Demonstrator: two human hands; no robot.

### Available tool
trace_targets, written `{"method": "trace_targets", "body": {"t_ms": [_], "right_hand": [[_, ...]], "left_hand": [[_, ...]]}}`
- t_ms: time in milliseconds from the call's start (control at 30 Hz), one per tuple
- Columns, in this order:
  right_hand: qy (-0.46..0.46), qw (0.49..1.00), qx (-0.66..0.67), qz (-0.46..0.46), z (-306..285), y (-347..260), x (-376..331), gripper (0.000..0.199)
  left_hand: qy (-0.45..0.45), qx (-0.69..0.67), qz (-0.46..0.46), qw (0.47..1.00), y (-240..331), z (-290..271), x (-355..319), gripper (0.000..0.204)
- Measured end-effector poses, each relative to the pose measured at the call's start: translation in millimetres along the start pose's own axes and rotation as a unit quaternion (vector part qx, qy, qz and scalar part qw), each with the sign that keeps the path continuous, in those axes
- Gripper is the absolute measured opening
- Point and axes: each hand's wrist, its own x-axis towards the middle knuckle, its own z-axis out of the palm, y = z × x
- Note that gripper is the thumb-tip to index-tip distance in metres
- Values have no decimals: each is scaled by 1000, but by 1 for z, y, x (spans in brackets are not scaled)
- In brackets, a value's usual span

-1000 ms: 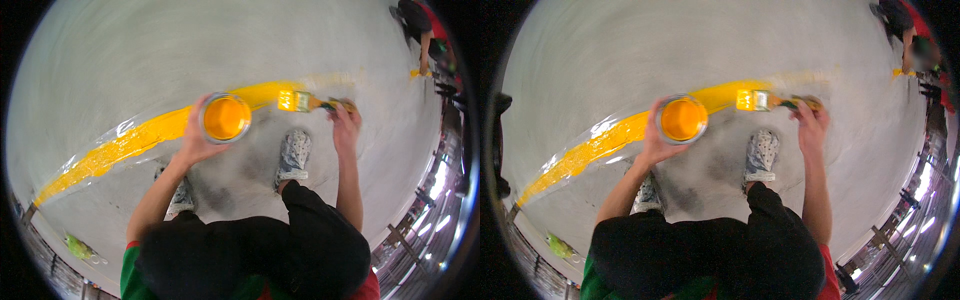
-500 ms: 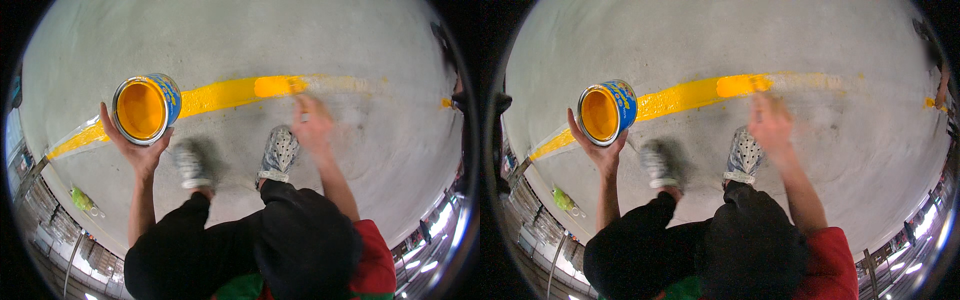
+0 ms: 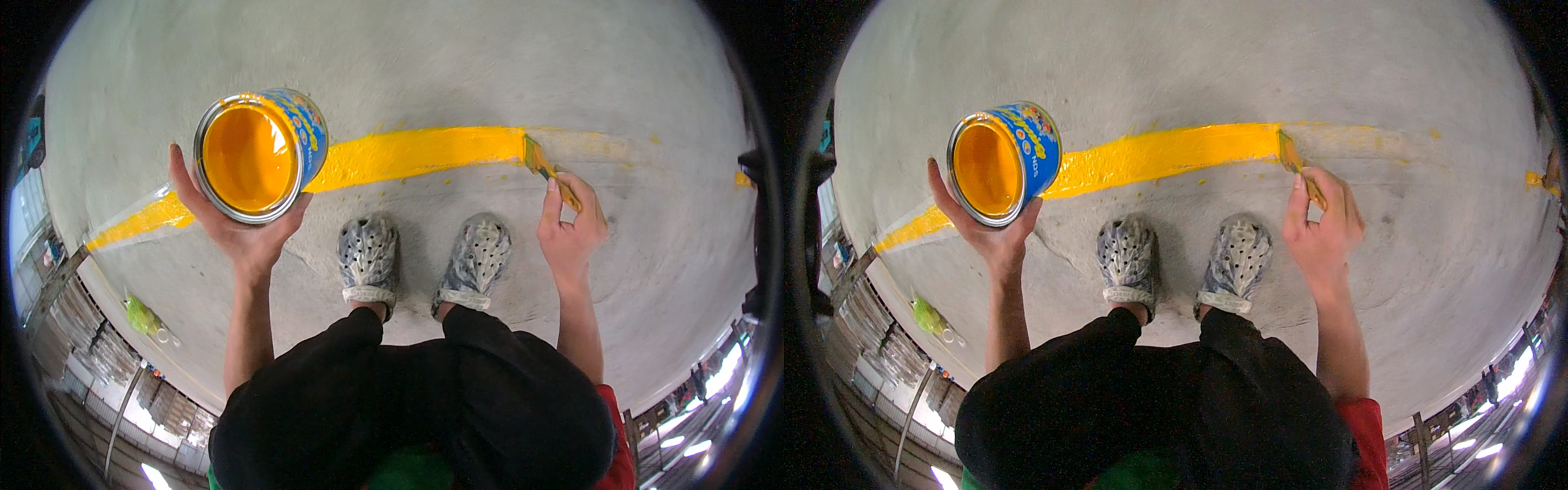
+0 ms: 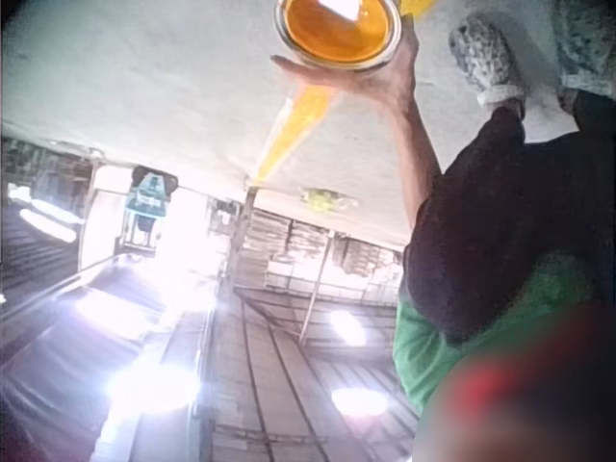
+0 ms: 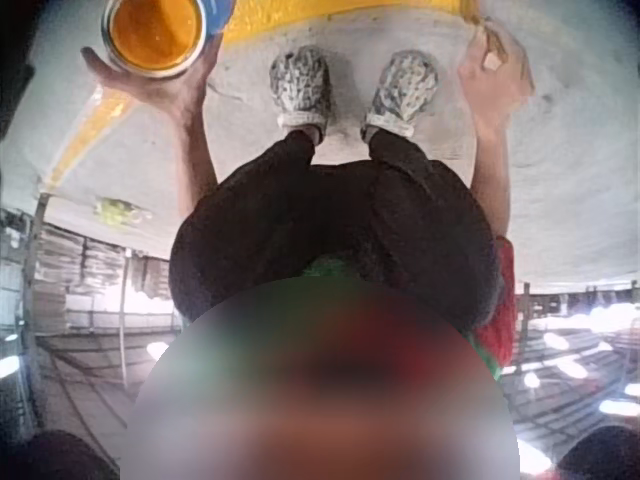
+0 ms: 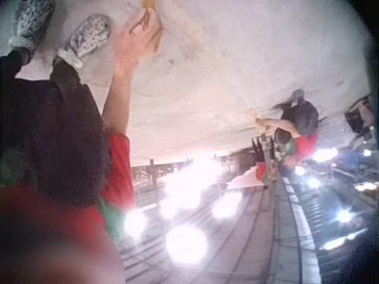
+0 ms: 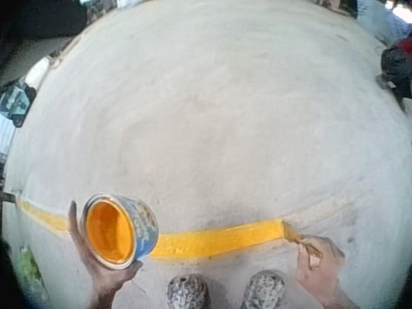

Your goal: The person paints a straight yellow line on a concrete floor using a paintbrush and a small paint can. They repeatedly dip the brush into the can and apply paint along a pre-marked strip, occasionally refilling the can from a coworker's container.

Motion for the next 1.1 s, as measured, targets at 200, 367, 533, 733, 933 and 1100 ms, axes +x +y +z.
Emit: {"method": "trace_targets", "body": {"t_ms": [200,367,533,733,933,1100], "right_hand": [[-78,980,155,-96,76,-71,-17,19],[-132,925,356,-11,118,-99,-31,17],[-159,965,200,-64,87,-75,-6,17],[-117,976,164,-76,50,-78,-4,21],[-100,983,112,-109,74,-67,-13,19],[-40,994,86,50,18,-30,-15,16]], "left_hand": [[22,-2,-18,1000,-4,2,-2,133],[47,0,-18,999,-2,-8,-1,131],[73,9,-12,997,-9,-29,-4,130],[113,50,-27,992,-13,-35,-9,131],[94,48,-32,994,-6,-34,-6,129],[87,50,-29,995,-5,-27,-6,129]]}}
